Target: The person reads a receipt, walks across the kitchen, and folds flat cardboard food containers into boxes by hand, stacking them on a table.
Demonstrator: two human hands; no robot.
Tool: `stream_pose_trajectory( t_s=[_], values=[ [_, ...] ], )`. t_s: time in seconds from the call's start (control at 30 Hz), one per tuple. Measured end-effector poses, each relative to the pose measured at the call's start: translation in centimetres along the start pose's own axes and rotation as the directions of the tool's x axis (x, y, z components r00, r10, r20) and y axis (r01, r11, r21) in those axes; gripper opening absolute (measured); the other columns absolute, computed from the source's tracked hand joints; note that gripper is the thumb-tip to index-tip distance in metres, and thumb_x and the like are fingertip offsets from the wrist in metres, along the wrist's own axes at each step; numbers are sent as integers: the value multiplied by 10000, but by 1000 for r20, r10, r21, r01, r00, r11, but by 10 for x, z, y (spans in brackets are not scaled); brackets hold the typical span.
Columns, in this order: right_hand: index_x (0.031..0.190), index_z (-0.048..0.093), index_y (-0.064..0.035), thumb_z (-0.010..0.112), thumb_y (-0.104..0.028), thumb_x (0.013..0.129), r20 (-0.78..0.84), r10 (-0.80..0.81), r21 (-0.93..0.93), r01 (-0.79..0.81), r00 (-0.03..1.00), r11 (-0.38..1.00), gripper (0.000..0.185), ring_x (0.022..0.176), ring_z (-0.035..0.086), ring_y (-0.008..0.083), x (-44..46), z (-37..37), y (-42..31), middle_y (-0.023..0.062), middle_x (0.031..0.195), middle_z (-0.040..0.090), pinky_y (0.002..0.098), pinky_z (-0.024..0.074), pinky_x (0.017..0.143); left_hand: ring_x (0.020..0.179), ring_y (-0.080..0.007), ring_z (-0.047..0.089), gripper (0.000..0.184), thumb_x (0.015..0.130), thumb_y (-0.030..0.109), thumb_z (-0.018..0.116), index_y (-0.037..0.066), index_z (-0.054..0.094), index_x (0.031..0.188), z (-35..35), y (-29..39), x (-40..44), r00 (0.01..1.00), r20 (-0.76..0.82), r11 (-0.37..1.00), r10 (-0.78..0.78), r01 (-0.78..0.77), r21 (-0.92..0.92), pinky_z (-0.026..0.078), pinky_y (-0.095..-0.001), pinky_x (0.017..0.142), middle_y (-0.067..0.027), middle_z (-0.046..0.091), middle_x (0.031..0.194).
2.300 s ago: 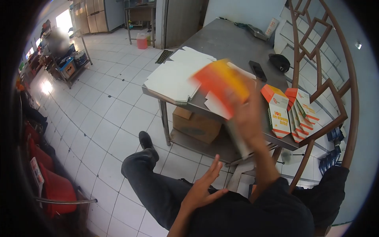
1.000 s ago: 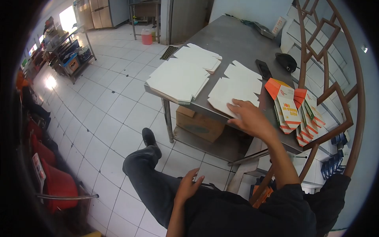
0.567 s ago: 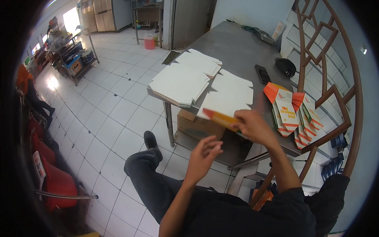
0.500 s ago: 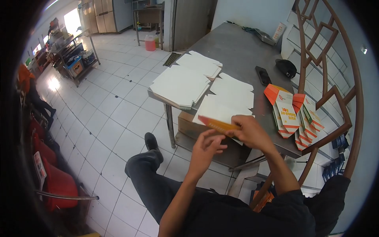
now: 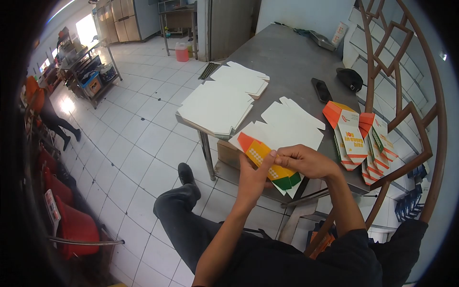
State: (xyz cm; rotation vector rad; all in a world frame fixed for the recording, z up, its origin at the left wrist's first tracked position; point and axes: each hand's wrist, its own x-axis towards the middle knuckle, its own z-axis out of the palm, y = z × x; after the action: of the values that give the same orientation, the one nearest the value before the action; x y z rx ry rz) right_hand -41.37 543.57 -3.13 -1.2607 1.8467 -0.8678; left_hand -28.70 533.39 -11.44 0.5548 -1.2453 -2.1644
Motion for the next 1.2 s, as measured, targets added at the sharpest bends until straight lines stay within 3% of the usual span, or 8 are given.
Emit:
stream_pose_trajectory(
  t_s=[0.2,0.37,0.5,0.63,0.87,1.0,1.1,1.2],
  values=[
    [961,585,6,489,-280,1083,-247,26,-294,-101,969,950,326,707,461,59,-4,-23,-4,-1,724,558,288,400,626,765,-168,695,555,949,386,707,-73,473,1154,-5,-22,2,997,-80,994,-1,-8,-113,575,-278,558,-169,662,974],
    [1155,585,42,517,-157,1064,-738,-577,-581,105,349,807,229,774,585,130,-9,0,-36,107,882,661,303,498,728,706,-186,693,590,977,505,621,-62,570,1132,-9,0,4,986,73,914,-148,108,392,553,-309,520,-138,675,892],
    [1151,653,-13,574,3,925,-238,-866,-575,655,440,490,239,1061,704,392,-4,65,-62,243,1187,698,466,588,845,845,-250,697,651,976,545,594,-56,567,1225,-36,-22,6,943,177,954,-282,256,155,551,-391,683,-154,691,1055],
    [1194,675,-100,601,-28,879,103,-816,-334,792,569,510,332,1190,657,293,9,132,-52,113,1278,682,478,509,1007,1009,-255,651,633,1012,517,529,-38,530,1317,-158,-65,-78,959,-282,867,0,-140,-478,524,-390,842,-147,646,1204],
    [1325,599,-66,673,-117,872,613,-669,55,822,421,567,461,1365,501,286,33,282,10,118,1356,609,470,406,1124,847,-301,730,362,1020,261,560,-65,669,1135,-228,39,-249,752,-659,846,-17,363,391,563,-404,775,-158,753,966],
    [1281,577,37,752,-322,884,11,-417,-252,406,909,878,563,1169,594,348,47,306,6,190,1208,643,443,478,1004,880,-432,697,295,1006,147,485,-37,616,1195,-233,19,-260,564,-809,404,165,710,577,533,-515,744,-292,698,963],
    [1154,595,43,751,-316,885,334,87,-153,-37,938,988,475,957,646,356,54,298,-1,178,1009,661,444,520,824,977,-468,652,371,1033,220,453,-62,563,1246,-221,-2,-229,489,-813,509,316,636,580,509,-508,842,-278,674,1053],
    [1073,591,28,702,-194,904,143,-239,-181,263,960,948,301,746,617,359,39,314,11,165,810,600,460,483,657,1107,-472,556,517,1048,252,410,-98,377,1426,-208,-11,-196,497,-790,526,359,591,611,454,-497,948,-307,545,1187]
  ],
)
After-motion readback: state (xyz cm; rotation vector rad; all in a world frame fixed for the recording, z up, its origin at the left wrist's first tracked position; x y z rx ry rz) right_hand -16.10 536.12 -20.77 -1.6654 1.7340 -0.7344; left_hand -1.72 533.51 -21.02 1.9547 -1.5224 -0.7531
